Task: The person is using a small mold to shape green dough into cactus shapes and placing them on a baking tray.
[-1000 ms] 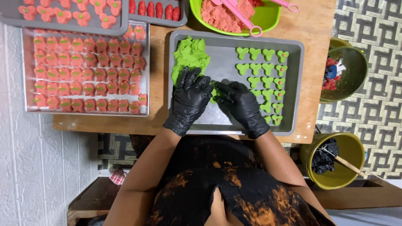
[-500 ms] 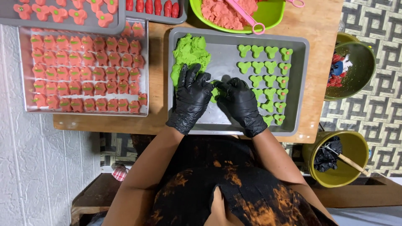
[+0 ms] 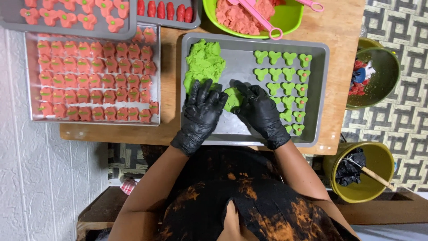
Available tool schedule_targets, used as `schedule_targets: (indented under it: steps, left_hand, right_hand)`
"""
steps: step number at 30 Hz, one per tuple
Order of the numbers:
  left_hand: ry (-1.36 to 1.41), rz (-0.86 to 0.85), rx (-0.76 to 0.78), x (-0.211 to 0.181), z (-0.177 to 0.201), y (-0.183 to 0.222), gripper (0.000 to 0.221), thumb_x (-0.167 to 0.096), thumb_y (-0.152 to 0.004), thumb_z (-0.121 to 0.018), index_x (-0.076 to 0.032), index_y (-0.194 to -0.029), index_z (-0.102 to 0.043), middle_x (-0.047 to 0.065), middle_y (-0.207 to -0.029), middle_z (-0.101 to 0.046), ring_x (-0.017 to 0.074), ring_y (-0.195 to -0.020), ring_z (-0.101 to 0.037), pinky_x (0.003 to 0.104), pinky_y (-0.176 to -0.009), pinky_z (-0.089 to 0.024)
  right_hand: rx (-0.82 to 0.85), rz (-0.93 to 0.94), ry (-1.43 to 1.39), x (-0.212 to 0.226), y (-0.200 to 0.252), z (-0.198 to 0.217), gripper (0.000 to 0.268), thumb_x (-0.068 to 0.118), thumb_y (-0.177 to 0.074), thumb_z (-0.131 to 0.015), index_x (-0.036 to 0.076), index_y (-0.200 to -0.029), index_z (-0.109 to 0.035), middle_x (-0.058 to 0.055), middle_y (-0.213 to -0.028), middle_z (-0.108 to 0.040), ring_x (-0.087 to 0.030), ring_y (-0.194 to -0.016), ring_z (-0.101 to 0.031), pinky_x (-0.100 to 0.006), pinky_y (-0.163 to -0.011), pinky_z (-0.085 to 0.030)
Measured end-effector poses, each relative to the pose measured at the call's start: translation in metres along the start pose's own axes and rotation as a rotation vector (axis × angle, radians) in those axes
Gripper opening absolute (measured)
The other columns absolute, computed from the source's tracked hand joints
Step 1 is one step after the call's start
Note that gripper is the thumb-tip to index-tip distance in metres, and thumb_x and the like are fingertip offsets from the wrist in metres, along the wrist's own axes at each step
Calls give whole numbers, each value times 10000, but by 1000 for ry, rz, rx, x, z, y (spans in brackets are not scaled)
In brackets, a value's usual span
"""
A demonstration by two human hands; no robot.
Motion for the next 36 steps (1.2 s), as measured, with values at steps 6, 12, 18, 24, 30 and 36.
schedule_targets:
  steps: [6, 12, 18, 24, 30, 36]
  left_hand:
    - [-99, 28, 26, -20, 9, 4, 491, -534, -993, -603, -259, -1399, -642, 64, -1502, -563, 353, -1458, -392, 584, -1230, -292]
    - [-84, -63, 224, -15, 1, 15, 740, -638, -958, -487, -84, -1441, -574, 131, -1579, -466, 388, -1514, -296, 639, -1259, -146]
    - [-34, -47, 234, -15, 1, 12, 824, -701, -946, -432, -61, -1448, -562, 146, -1594, -444, 400, -1520, -280, 646, -1257, -119]
    - [-72, -22, 189, -14, 14, 3, 775, -529, -832, -722, -35, -1415, -594, 177, -1559, -481, 429, -1486, -334, 616, -1250, -200]
    - [-100, 71, 49, -26, 34, -17, 448, -248, -936, -667, -48, -1336, -672, 100, -1471, -596, 341, -1451, -426, 563, -1237, -276]
    - [-77, 9, -43, -22, 30, -17, 371, -253, -904, -701, -62, -1221, -738, 137, -1407, -636, 383, -1408, -472, 607, -1198, -340]
  right_hand:
    - [17, 140, 45, -6, -1, -6, 669, 364, -886, -762, 198, -1503, -562, -151, -1233, -618, -403, -1148, -636, -504, -889, -594]
    - [21, 97, 45, -19, 8, -13, 541, 271, -852, -789, 276, -1381, -676, -55, -1142, -624, -336, -1092, -649, -453, -840, -604]
    - [6, 24, 77, -43, 5, -43, 539, 269, -817, -812, 355, -1337, -698, -2, -1151, -633, -267, -1101, -659, -424, -852, -612]
    - [241, -63, 9, -19, -3, -24, 1029, 381, -756, -850, 298, -1633, -318, -135, -1386, -519, -392, -1297, -551, -532, -1018, -555]
    - [221, -28, 112, -24, -13, -33, 951, 445, -707, -870, 269, -1556, -481, -113, -1367, -523, -374, -1277, -569, -522, -974, -580]
    - [268, 76, 106, -31, -20, -26, 808, 338, -754, -847, 268, -1506, -560, -134, -1314, -571, -393, -1215, -612, -475, -956, -579]
Point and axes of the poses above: each hand's wrist, its own y-axis away from the middle knuckle, its own z-axis out of the back of the hand, x = y × z, the point moved 4 cm from there along -y, towards the middle knuckle
